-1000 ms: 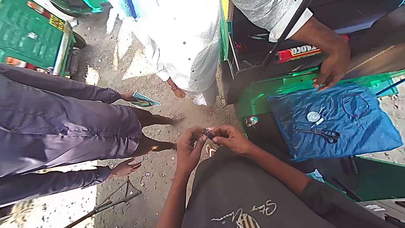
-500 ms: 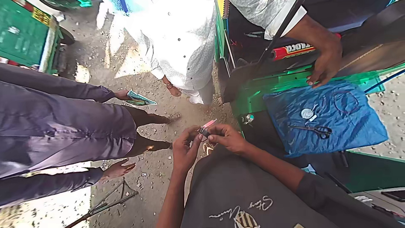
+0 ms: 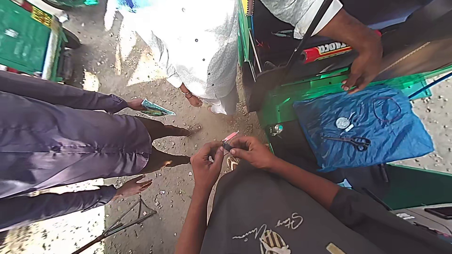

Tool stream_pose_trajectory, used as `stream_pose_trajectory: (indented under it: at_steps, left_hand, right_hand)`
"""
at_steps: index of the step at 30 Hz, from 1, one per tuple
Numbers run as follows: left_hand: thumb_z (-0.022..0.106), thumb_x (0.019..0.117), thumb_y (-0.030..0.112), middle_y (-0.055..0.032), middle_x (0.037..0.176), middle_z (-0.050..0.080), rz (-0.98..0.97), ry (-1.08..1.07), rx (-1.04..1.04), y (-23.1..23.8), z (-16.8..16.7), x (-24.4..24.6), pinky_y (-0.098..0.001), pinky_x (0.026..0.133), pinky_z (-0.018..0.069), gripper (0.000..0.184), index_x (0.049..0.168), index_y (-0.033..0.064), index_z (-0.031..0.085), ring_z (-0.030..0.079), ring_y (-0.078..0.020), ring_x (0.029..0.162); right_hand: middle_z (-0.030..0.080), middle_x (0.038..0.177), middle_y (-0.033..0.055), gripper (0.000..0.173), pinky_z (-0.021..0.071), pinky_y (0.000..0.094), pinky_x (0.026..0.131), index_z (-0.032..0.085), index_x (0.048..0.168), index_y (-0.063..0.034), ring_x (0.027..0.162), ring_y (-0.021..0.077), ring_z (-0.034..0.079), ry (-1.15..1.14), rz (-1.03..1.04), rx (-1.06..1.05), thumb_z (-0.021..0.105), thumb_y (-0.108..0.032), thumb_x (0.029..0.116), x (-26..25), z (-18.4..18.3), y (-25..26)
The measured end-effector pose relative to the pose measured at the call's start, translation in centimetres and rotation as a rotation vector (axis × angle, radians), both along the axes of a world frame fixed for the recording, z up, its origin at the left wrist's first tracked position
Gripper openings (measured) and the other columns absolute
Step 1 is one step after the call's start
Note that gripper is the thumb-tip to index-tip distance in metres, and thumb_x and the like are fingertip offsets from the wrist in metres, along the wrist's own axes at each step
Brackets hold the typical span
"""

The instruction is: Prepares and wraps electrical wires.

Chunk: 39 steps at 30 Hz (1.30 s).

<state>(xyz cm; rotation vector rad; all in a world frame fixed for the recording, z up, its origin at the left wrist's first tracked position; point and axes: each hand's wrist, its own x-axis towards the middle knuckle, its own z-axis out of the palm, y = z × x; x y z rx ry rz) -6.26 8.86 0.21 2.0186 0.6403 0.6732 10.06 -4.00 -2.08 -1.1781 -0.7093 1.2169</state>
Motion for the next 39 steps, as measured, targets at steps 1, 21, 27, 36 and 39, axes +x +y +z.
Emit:
stream_pose_trajectory:
  at_steps: [1, 21, 27, 36, 39]
  left_hand:
    - [0.064, 0.0966, 0.013, 0.0000, 0.085, 0.072, -0.006, 0.002, 0.011, 0.1, 0.0, -0.1, -0.0257, 0.059, 0.0557, 0.017, 0.107, 0.0049, 0.074, 0.063, -0.0074, 0.065]
    - [0.062, 0.0978, 0.013, -0.0011, 0.084, 0.071, 0.063, -0.003, -0.056, 1.0, -0.5, -0.5, -0.0269, 0.061, 0.0553, 0.012, 0.102, 0.0059, 0.072, 0.063, -0.0088, 0.067]
    - [0.063, 0.1003, 0.014, -0.0065, 0.093, 0.071, -0.108, -0.089, -0.172, 1.0, -0.4, -1.5, -0.0341, 0.075, 0.0597, 0.016, 0.106, 0.0030, 0.074, 0.068, -0.0155, 0.080]
    - [0.071, 0.0948, 0.012, -0.0012, 0.090, 0.073, -0.109, -0.034, 0.227, -0.4, 0.8, -0.9, -0.0254, 0.069, 0.0590, 0.009, 0.099, 0.0063, 0.076, 0.067, -0.0075, 0.077]
    - [0.070, 0.0952, 0.012, -0.0031, 0.093, 0.074, -0.042, -0.037, 0.291, -0.8, 1.1, -0.5, -0.0267, 0.073, 0.0609, 0.009, 0.099, 0.0057, 0.076, 0.070, -0.0092, 0.081]
  right_hand:
    - [0.072, 0.092, 0.0076, 0.019, 0.0596, 0.0308, 0.078, 0.070, 0.112, -0.0004, 0.081, 0.0141, 0.069, -0.007, 0.002, -0.004, 0.067, -0.015, 0.0995, 0.0, 0.0, 0.0]
    - [0.067, 0.085, 0.0045, 0.018, 0.0536, 0.0250, 0.068, 0.069, 0.110, 0.0012, 0.071, 0.0090, 0.061, 0.196, 0.093, -0.036, 0.062, -0.013, 0.1012, 0.3, 1.5, -0.9]
    - [0.067, 0.084, 0.0087, 0.015, 0.0539, 0.0267, 0.068, 0.070, 0.106, 0.0032, 0.068, 0.0098, 0.060, 0.394, 0.091, 0.015, 0.067, -0.006, 0.0955, 2.0, 2.5, -1.0]
    - [0.063, 0.072, 0.0076, 0.024, 0.0482, 0.0239, 0.055, 0.070, 0.092, -0.0004, 0.059, 0.0116, 0.055, -0.023, -0.111, 0.040, 0.066, -0.022, 0.1017, 2.3, 4.8, 2.5]
    - [0.061, 0.072, 0.0044, 0.034, 0.0463, 0.0270, 0.058, 0.069, 0.087, -0.0022, 0.064, 0.0113, 0.056, -0.136, -0.065, 0.126, 0.053, -0.024, 0.1080, 2.3, 3.6, 3.3]
